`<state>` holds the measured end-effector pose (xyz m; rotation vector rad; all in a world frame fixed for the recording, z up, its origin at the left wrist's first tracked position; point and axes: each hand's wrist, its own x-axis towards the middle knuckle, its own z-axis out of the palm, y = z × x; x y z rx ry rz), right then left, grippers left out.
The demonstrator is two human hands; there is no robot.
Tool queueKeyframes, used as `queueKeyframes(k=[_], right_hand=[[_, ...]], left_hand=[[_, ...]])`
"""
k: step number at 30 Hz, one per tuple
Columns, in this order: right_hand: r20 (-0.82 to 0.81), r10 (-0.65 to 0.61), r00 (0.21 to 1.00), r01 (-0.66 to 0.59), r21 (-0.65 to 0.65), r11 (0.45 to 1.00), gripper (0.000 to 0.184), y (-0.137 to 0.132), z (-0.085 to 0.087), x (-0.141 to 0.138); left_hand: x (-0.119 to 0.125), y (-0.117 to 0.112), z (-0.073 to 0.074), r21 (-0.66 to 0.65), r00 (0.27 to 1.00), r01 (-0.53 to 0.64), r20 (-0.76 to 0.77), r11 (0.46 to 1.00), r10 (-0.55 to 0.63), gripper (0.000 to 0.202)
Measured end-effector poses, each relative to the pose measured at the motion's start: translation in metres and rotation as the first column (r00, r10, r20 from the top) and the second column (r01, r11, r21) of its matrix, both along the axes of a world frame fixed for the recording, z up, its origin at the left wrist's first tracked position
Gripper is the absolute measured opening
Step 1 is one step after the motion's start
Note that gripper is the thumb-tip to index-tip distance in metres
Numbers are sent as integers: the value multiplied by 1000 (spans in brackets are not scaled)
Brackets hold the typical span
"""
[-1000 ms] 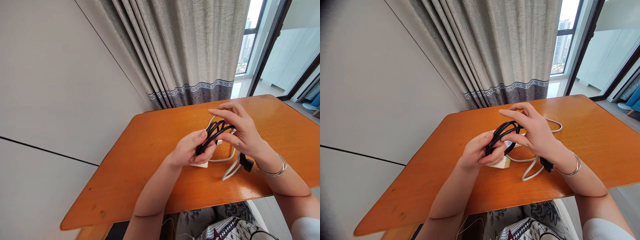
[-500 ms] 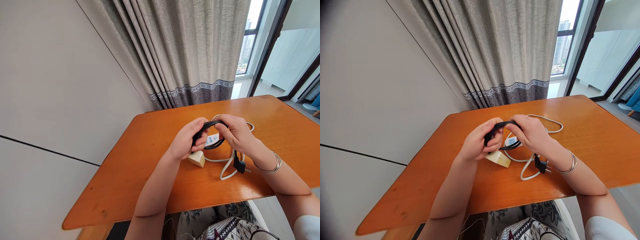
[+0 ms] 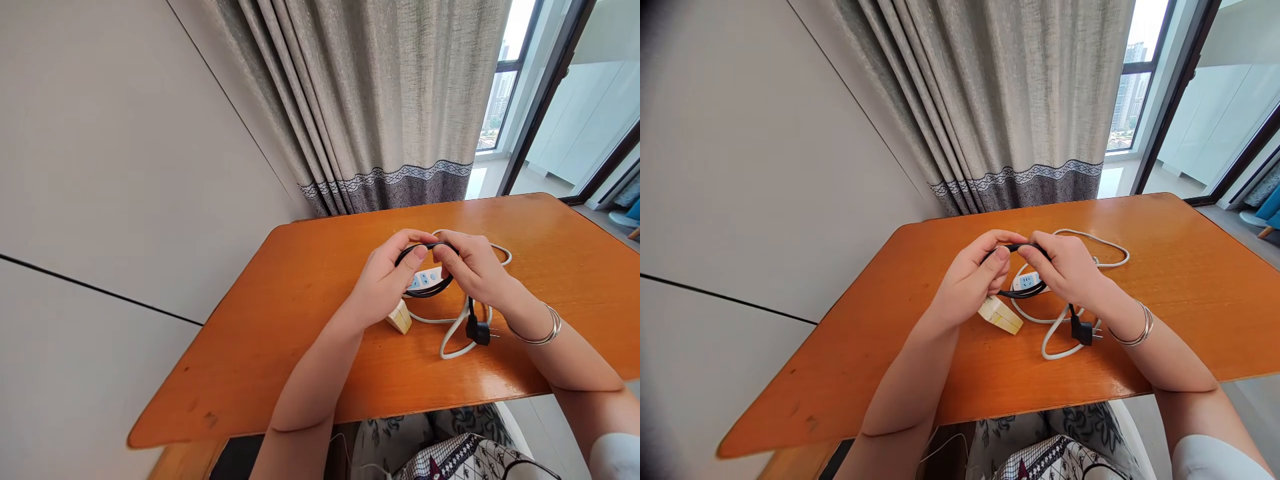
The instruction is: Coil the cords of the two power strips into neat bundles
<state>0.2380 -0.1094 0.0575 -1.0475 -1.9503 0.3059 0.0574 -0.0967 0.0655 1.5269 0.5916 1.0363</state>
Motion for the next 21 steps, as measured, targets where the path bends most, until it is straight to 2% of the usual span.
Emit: queueKeyframes(k=[3, 5, 9, 11, 13, 16, 18, 21], right_hand=[[-49, 88, 995, -89, -19, 996, 40, 3, -2, 3], [-96, 171, 981, -175, -28, 984, 37, 6, -5, 7], [-120, 274, 954, -273, 28, 962, 43, 17, -12, 17], [-103, 240, 965, -226, 132, 965, 45, 25, -16, 23], [-51, 172, 984, -148, 306, 940, 50, 30, -20, 27], [131, 62, 989, -126, 561, 818, 57, 30, -22, 27], [272, 3, 962, -179, 624, 760, 55, 23, -22, 24], [419, -51, 906, -244, 619, 747, 47, 11, -19, 19]], left_hand=[[2, 2, 2, -63, 991, 105, 92, 992, -99, 37], [1, 4, 4, -105, 977, 140, 175, 985, -121, 37], [-10, 8, 13, -189, 949, 106, 311, 976, -43, 28], [-19, 9, 20, -233, 931, 68, 364, 970, 22, 22], [-28, 10, 27, -269, 908, 34, 411, 963, 82, 21], [-40, 11, 35, -284, 875, -8, 463, 959, 144, 28], [-44, 12, 38, -276, 860, -37, 480, 960, 171, 31], [-43, 13, 38, -266, 853, -69, 485, 961, 195, 33]])
